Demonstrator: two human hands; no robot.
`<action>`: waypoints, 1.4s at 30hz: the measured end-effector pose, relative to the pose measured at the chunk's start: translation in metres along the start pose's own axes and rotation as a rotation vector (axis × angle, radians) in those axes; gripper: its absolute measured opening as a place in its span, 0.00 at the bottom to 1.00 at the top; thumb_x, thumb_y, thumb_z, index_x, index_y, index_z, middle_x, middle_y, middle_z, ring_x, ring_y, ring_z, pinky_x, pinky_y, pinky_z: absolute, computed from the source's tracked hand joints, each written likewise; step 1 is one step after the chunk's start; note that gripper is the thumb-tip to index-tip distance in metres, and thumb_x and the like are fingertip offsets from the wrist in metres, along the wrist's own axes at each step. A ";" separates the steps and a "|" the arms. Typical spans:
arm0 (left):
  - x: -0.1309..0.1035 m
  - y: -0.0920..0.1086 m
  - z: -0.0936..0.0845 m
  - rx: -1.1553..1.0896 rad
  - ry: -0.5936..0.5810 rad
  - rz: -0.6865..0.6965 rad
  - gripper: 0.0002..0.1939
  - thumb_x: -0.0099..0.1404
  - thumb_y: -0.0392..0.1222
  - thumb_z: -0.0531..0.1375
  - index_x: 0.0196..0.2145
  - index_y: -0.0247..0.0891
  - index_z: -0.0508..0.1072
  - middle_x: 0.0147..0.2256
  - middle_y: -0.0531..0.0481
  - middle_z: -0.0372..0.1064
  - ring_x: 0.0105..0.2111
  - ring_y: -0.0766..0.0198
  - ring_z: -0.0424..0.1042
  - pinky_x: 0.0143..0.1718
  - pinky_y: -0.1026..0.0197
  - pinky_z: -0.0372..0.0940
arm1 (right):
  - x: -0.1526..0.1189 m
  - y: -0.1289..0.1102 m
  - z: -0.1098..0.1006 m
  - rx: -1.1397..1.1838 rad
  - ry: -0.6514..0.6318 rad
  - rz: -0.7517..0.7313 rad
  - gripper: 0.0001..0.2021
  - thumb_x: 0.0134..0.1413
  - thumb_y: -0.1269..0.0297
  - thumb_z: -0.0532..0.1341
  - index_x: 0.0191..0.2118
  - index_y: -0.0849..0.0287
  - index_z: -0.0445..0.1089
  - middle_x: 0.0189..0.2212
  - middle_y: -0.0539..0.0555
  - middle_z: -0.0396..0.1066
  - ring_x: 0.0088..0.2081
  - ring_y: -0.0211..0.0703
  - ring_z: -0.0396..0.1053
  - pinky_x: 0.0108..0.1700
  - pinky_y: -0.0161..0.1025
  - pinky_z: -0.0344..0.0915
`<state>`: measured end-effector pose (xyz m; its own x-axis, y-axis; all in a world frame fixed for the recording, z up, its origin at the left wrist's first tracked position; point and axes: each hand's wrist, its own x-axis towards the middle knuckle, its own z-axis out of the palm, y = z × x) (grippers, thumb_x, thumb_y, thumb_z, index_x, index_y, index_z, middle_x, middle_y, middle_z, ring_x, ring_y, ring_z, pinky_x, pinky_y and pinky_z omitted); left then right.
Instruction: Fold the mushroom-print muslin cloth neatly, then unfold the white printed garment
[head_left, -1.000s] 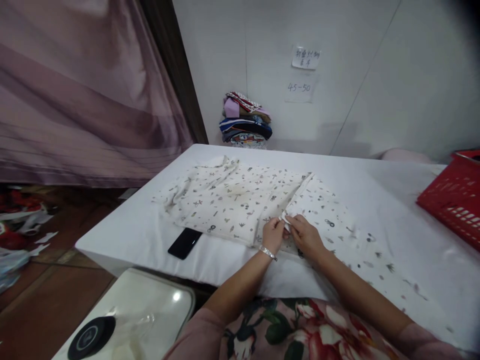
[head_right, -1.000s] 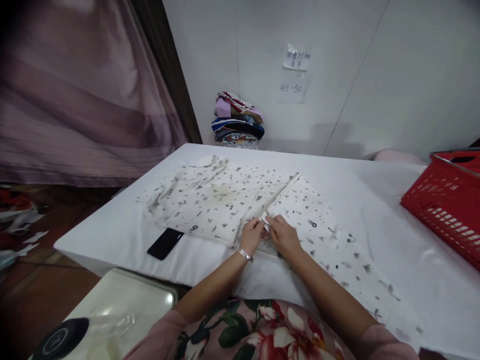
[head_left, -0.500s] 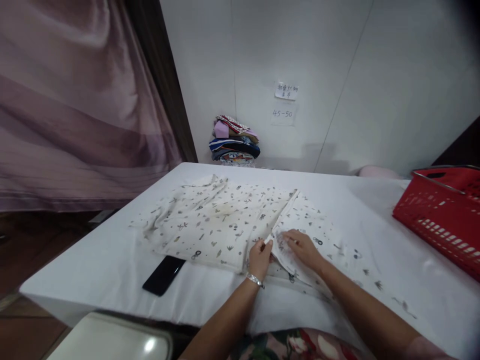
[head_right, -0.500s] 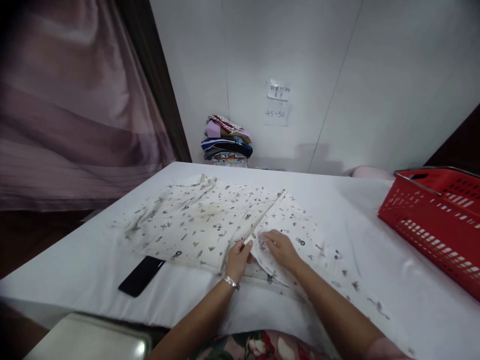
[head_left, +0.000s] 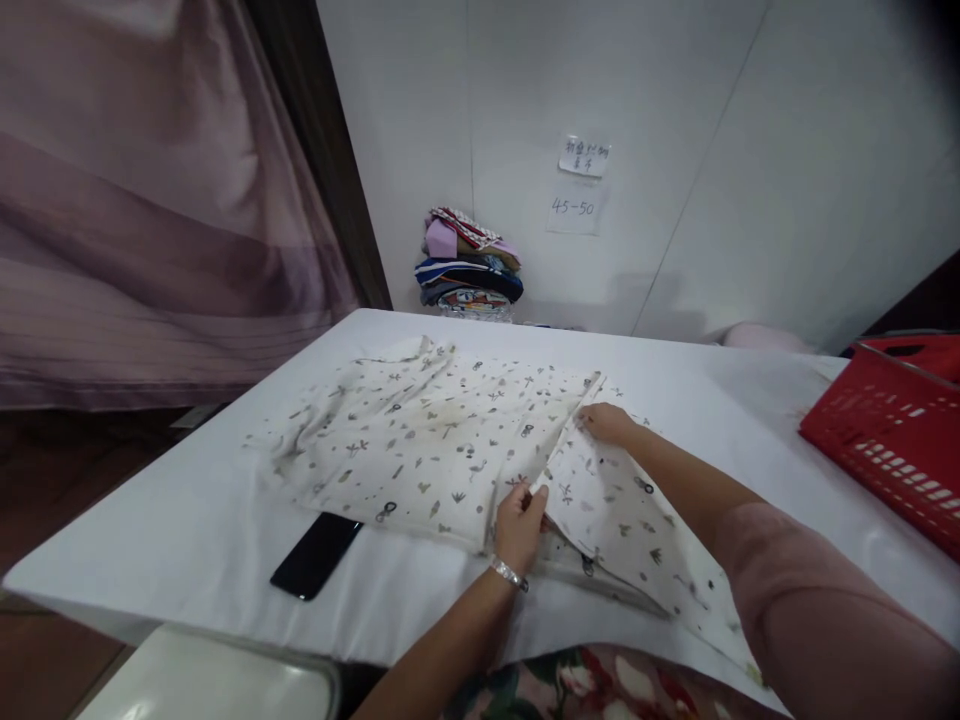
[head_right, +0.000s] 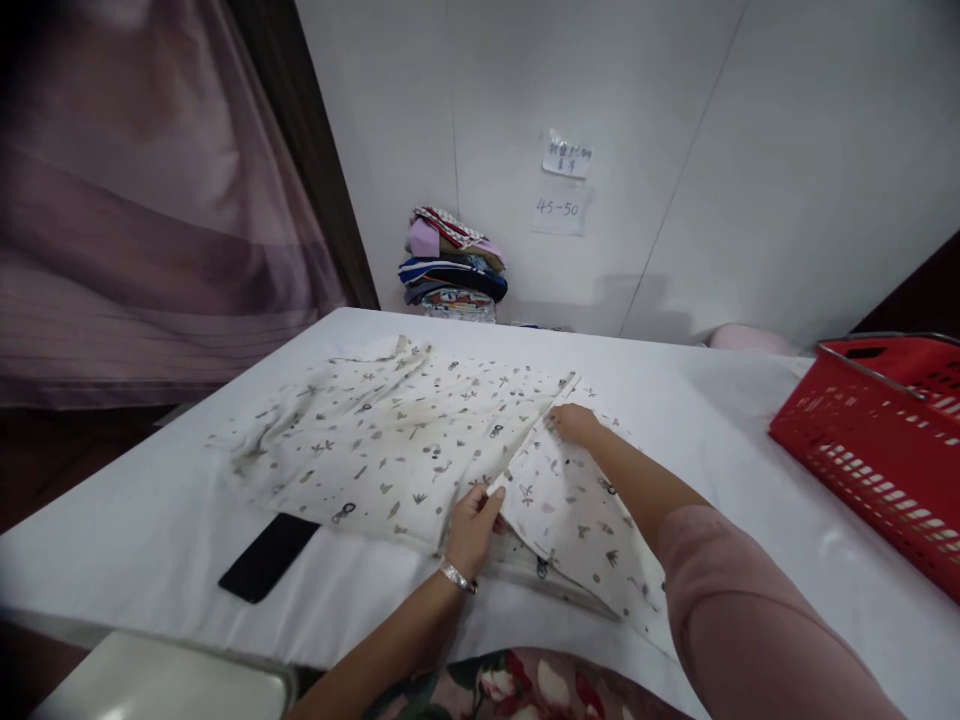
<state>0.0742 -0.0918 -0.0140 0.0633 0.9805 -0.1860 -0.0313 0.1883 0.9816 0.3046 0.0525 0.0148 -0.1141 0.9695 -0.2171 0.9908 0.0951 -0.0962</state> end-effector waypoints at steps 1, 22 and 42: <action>0.000 0.000 0.000 -0.006 -0.002 -0.009 0.15 0.56 0.53 0.57 0.22 0.40 0.62 0.16 0.57 0.59 0.17 0.68 0.62 0.20 0.65 0.59 | 0.002 0.001 -0.002 -0.021 -0.025 -0.001 0.15 0.53 0.69 0.53 0.45 0.57 0.71 0.45 0.58 0.72 0.44 0.50 0.68 0.39 0.39 0.61; -0.001 0.004 -0.005 -0.046 -0.034 -0.085 0.17 0.55 0.54 0.58 0.19 0.39 0.63 0.15 0.57 0.58 0.18 0.69 0.60 0.21 0.67 0.56 | 0.022 0.002 0.001 0.019 0.034 -0.098 0.11 0.58 0.67 0.48 0.41 0.58 0.66 0.34 0.57 0.72 0.34 0.44 0.67 0.31 0.35 0.56; 0.002 0.000 -0.005 -0.107 -0.047 -0.119 0.18 0.53 0.57 0.59 0.21 0.38 0.65 0.15 0.56 0.60 0.17 0.69 0.61 0.21 0.66 0.57 | 0.005 -0.009 -0.009 0.173 -0.003 -0.203 0.17 0.56 0.66 0.51 0.50 0.56 0.65 0.36 0.54 0.74 0.34 0.42 0.69 0.34 0.35 0.61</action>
<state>0.0697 -0.0891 -0.0145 0.1199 0.9476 -0.2961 -0.1268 0.3105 0.9421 0.2963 0.0585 0.0237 -0.3101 0.9338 -0.1787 0.9203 0.2477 -0.3028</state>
